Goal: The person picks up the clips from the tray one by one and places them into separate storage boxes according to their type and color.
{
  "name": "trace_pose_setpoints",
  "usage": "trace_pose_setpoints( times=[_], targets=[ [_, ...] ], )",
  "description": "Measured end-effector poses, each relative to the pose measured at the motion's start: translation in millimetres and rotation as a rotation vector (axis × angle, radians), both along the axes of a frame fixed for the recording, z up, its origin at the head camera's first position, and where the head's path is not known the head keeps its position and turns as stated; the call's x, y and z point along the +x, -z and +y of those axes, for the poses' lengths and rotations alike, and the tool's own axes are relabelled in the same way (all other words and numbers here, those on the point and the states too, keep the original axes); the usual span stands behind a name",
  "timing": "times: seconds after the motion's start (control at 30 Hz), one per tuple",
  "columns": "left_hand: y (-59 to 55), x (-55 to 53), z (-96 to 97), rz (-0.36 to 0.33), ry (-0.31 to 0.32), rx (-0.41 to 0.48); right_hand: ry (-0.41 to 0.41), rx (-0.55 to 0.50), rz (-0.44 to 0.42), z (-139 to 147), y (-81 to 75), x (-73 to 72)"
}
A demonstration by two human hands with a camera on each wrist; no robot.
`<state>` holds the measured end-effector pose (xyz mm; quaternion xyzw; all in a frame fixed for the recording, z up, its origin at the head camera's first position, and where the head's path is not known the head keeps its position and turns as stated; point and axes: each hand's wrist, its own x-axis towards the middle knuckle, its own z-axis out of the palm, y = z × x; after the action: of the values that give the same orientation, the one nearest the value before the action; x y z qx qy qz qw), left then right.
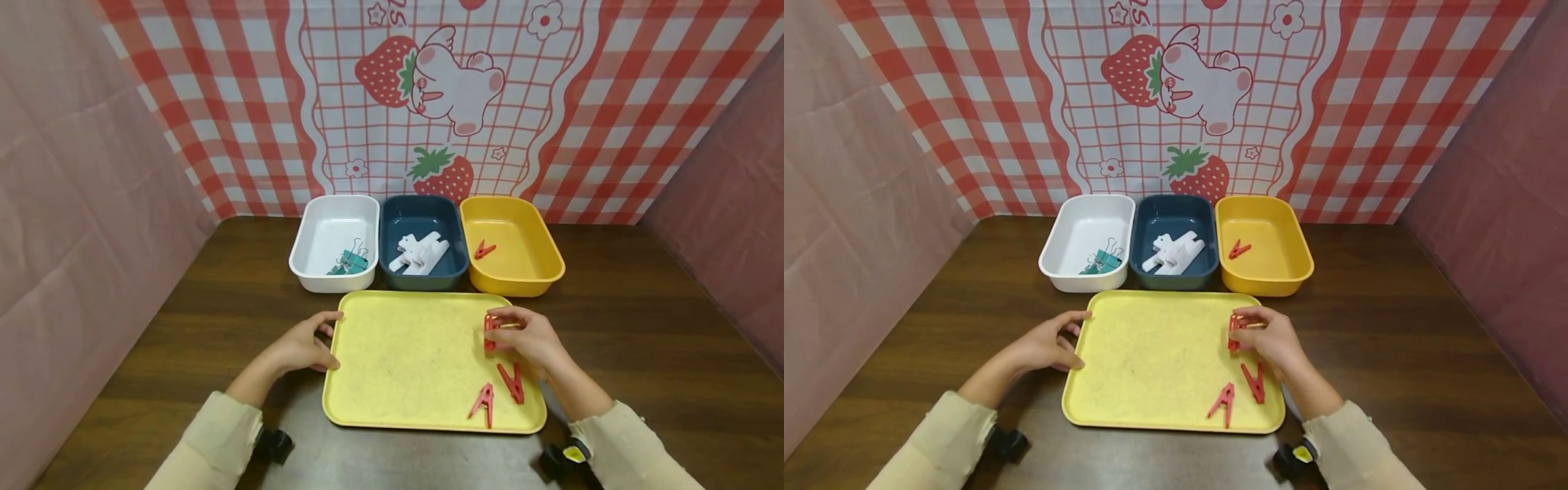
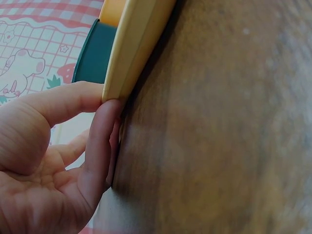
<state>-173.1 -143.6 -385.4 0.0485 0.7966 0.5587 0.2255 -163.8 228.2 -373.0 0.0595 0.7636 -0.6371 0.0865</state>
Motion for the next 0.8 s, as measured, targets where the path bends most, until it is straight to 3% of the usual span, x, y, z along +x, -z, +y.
trace_pose_setpoints(
  times=[0.8],
  targets=[
    [-0.6,-0.7,-0.5,-0.008,0.002,0.000,0.089,-0.019,0.068,2,-9.1,-3.4]
  ],
)
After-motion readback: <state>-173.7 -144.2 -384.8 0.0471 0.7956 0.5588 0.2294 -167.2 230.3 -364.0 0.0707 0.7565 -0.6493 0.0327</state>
